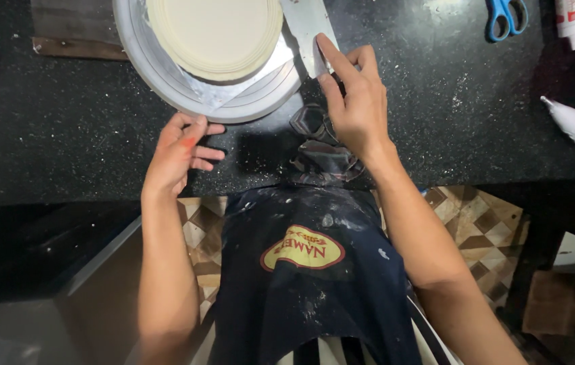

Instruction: The person smooths the frosting on a white cake set on a rotating turntable, holding a flat scraper against the cake side while turning the turntable with the other hand. They wipe the scraper with a dark cloth between passes, then lift the finished cake board off the turntable and set it on the counter beside other decorated cakes.

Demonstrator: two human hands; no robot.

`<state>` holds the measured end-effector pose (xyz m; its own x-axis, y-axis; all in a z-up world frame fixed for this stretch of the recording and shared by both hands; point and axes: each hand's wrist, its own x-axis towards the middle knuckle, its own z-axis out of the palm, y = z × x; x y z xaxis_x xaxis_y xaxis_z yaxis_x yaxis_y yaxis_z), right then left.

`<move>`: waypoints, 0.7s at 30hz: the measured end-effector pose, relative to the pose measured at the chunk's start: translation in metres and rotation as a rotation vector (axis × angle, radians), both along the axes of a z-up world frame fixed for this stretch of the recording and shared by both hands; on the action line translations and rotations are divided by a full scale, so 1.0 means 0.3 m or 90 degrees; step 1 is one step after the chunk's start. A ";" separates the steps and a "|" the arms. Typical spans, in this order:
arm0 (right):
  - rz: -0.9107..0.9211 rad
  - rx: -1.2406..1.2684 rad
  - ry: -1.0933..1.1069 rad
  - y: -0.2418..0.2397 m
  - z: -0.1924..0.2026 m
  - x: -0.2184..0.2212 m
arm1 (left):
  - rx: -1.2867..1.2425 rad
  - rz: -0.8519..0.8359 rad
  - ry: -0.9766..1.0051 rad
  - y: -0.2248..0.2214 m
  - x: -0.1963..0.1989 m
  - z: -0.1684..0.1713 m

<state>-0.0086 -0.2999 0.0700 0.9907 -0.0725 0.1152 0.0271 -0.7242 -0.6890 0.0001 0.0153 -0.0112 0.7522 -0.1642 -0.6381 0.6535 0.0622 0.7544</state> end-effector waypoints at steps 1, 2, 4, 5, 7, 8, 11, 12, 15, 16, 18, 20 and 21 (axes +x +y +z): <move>-0.005 0.001 0.002 -0.001 0.001 0.002 | 0.019 -0.049 0.013 -0.002 0.002 0.004; -0.009 0.003 0.005 -0.002 0.002 0.004 | 0.039 -0.096 0.027 -0.003 0.002 0.010; 0.001 -0.005 -0.007 -0.007 -0.007 0.003 | 0.048 -0.075 0.015 -0.012 0.009 0.029; 0.011 -0.013 -0.021 -0.010 -0.011 0.003 | 0.056 -0.053 0.002 -0.017 0.014 0.039; 0.005 -0.009 -0.014 -0.012 -0.004 0.011 | 0.060 -0.075 0.016 -0.012 0.019 0.020; -0.001 -0.003 -0.002 -0.009 -0.003 0.010 | 0.066 -0.096 0.036 -0.005 0.014 0.012; 0.008 0.005 -0.003 -0.009 0.000 0.009 | 0.078 -0.082 0.013 -0.018 0.016 0.043; 0.008 0.005 -0.003 -0.010 -0.003 0.009 | 0.078 -0.082 0.013 -0.015 0.015 0.034; 0.010 -0.011 -0.017 -0.010 -0.013 0.007 | 0.075 -0.054 0.008 -0.015 0.019 0.032; 0.009 -0.007 -0.018 -0.013 -0.015 0.008 | 0.097 -0.082 0.017 -0.023 0.028 0.046; 0.007 -0.001 -0.017 -0.014 -0.014 0.009 | 0.121 -0.111 0.027 -0.032 0.037 0.065; 0.009 0.002 -0.003 -0.014 -0.003 0.012 | 0.141 -0.035 0.009 -0.036 0.041 0.075; 0.008 0.002 -0.002 -0.028 -0.005 -0.005 | 0.141 -0.036 0.009 -0.026 0.036 0.054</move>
